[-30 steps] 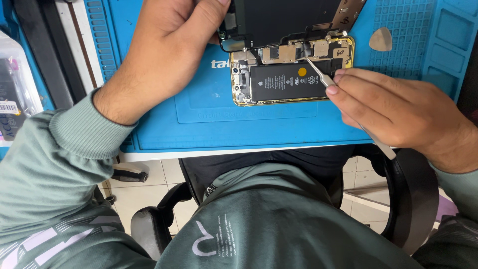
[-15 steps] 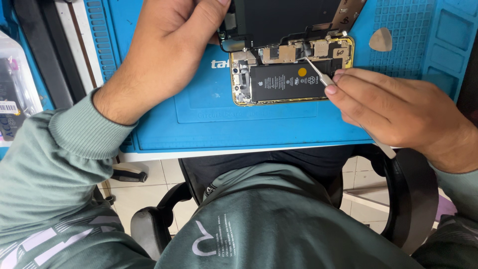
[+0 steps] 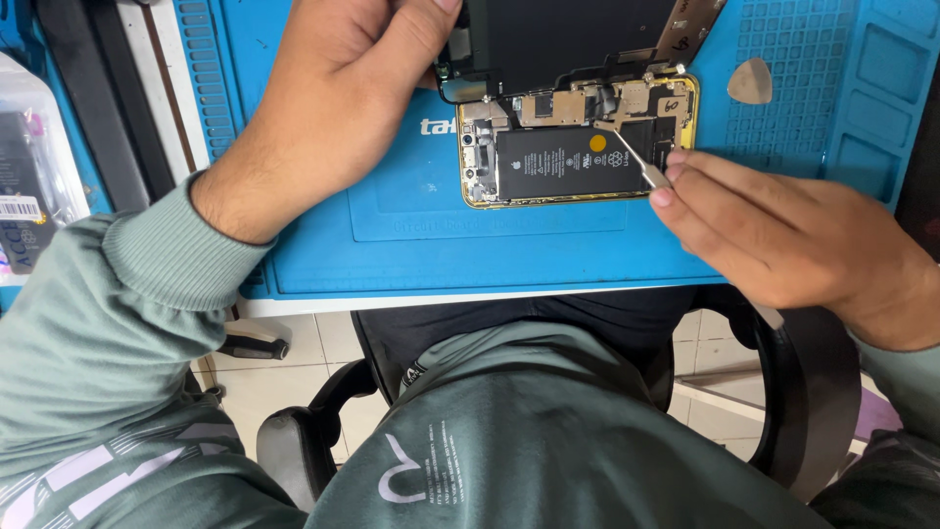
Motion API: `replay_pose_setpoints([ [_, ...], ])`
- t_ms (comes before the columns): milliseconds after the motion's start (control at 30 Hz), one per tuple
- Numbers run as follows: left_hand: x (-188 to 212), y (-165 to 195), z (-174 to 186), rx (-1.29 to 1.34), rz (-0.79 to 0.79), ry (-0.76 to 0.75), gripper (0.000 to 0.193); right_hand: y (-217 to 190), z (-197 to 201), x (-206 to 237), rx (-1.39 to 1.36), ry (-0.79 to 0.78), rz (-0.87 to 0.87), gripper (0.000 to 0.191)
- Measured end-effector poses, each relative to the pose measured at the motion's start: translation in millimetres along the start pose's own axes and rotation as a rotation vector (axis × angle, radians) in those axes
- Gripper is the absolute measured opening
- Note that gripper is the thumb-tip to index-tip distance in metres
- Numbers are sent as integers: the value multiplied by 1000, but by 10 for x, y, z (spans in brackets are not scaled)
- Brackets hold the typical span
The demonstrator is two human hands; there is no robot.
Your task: The person disassembles a smartphone on a blue work mat, using a screwdriver and tweezers to remove screws and internal components. The screen is lifted, and the motherboard is detached and set aside, leaving the battery exposed.
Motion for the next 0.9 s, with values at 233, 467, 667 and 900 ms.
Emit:
replay_pose_setpoints([
  [233,-17,30,3,-56,14,-1,23,-39,116,592,-136,-28,-46,29],
  [467,-42,315,19,-234,-25,-191,21,86,355,1324,-469,-61,-577,33],
  [667,-26,527,-26,-274,-303,-353,16,742,273,666,-152,113,-68,27],
  [900,6,570,-101,-295,-270,-432,19,1006,-28,-155,-168,32,35,37],
])
Point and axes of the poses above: each hand's wrist, its own x-axis away from the middle knuckle, its own z-axis out of the back of the hand, y = z × x, the point moved 3 cm from there along -x, towards the middle knuckle, and after that the axes turned 6 degrees about -z, right-handed, at the moved point
